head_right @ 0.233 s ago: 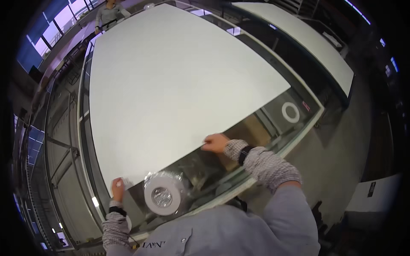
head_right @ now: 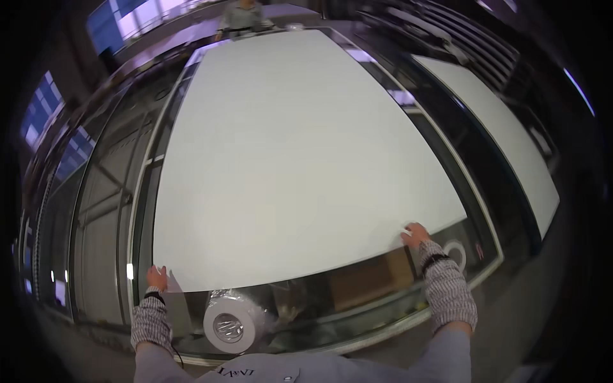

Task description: The person places a large white panel onto a metal workbench and secures it using rolls of white tape. They apply tape along the edges of the panel, smoothing it down to ensure adhesion. The person also handles a black cable, positioning it along the panel's edge.

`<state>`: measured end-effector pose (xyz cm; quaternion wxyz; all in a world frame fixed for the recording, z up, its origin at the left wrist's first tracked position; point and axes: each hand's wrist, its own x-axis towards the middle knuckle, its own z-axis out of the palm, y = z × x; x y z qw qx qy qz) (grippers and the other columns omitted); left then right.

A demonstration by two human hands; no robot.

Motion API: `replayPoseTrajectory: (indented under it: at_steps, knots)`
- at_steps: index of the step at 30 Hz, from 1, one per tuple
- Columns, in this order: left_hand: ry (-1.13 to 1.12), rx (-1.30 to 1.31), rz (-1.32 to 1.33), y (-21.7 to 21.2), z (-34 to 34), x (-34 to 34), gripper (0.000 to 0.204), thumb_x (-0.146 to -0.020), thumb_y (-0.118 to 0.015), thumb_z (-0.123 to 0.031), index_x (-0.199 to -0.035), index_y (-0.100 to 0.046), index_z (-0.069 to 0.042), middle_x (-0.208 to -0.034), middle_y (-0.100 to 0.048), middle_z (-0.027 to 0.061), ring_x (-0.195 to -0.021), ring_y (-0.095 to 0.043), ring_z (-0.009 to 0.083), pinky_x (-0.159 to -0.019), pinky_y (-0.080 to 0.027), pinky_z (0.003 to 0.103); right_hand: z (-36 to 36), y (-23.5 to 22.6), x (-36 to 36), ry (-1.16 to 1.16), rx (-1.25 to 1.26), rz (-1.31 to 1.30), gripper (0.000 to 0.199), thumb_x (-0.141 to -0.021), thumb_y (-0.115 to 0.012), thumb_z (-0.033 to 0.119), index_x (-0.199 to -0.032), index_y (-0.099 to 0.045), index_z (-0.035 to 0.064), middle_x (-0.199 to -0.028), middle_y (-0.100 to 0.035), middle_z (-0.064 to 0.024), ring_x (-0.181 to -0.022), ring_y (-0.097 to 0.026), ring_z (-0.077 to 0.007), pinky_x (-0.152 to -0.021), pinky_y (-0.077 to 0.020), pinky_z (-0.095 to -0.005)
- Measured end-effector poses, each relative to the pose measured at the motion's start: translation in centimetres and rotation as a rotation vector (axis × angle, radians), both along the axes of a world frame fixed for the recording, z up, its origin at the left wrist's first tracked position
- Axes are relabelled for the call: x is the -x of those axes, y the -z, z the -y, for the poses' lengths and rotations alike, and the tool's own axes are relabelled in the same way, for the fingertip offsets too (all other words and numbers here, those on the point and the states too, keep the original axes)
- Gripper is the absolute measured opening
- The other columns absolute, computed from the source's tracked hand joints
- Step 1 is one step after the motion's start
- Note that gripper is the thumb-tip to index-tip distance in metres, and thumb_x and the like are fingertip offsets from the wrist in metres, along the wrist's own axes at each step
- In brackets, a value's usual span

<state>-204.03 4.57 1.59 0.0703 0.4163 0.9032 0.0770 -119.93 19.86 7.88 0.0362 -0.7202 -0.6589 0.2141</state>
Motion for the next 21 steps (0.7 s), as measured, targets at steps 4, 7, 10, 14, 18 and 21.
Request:
replayPoseTrajectory:
  at_steps: [4,7,10,14,18,21]
  knots:
    - [-0.207,0.214,0.051,-0.8,0.3,-0.6,0.067,-0.081,-0.057,-0.040,-0.126,-0.037,0.007,-0.136,-0.027,0.0272,-0.124,-0.027,0.0412,-0.104,-0.027,0.046,-3.1,-0.3,-7.7,0.184,0.113,0.356,0.046,-0.074,-0.063,0.027,-0.106,-0.057,-0.0063,-0.110,-0.052,-0.0255,-0.102,-0.052,-0.0364,-0.090,-0.0438,-0.0398]
    - [-0.354,0.162,0.076,-1.6,-0.3,-3.0,0.072,-0.081,-0.058,-0.041,-0.131,-0.032,0.003,-0.138,-0.024,0.0251,-0.127,-0.024,0.0398,-0.104,-0.027,0.045,-2.9,1.1,-14.9,0.524,0.075,0.424,0.063,-0.079,-0.061,0.030,-0.130,-0.038,0.0014,-0.135,-0.032,-0.0225,-0.124,-0.033,-0.0362,-0.102,-0.0336,-0.0420]
    - [-0.460,0.153,0.031,-2.1,0.0,-2.1,0.076,-0.080,-0.060,-0.043,-0.134,-0.028,0.001,-0.139,-0.024,0.0234,-0.128,-0.025,0.0375,-0.103,-0.029,0.046,-4.2,2.4,-16.7,0.808,0.091,0.421,0.065,-0.086,-0.054,0.035,-0.139,-0.023,0.0141,-0.143,-0.020,-0.0155,-0.129,-0.025,-0.0346,-0.101,-0.0347,-0.0473]
    - [-0.464,0.242,0.056,-3.7,-1.4,-2.3,0.079,-0.080,-0.060,-0.045,-0.135,-0.025,0.000,-0.139,-0.026,0.0219,-0.128,-0.028,0.0336,-0.102,-0.031,0.047,-6.1,5.1,-20.9,0.886,0.158,0.482,0.059,-0.089,-0.046,0.039,-0.139,-0.023,0.0173,-0.140,-0.024,-0.0156,-0.124,-0.032,-0.0351,-0.097,-0.0395,-0.0485]
    - [-0.612,0.271,0.082,-5.0,-0.5,-1.8,0.074,-0.080,-0.060,-0.044,-0.130,-0.036,0.005,-0.138,-0.030,0.0250,-0.129,-0.030,0.0341,-0.104,-0.031,0.043,-7.5,6.3,-22.3,0.800,0.049,0.550,0.060,-0.087,-0.052,0.033,-0.136,-0.029,0.0077,-0.132,-0.033,-0.0222,-0.119,-0.038,-0.0366,-0.095,-0.0421,-0.0447]
    - [-0.604,0.273,0.001,-5.1,0.6,-1.4,0.071,-0.078,-0.060,-0.047,-0.117,-0.048,0.010,-0.126,-0.042,0.0302,-0.116,-0.044,0.0377,-0.098,-0.039,0.040,-8.6,6.4,-24.2,0.854,0.060,0.526,0.070,-0.077,-0.063,0.037,-0.132,-0.035,0.0015,-0.127,-0.038,-0.0222,-0.114,-0.044,-0.0362,-0.093,-0.0433,-0.0446]
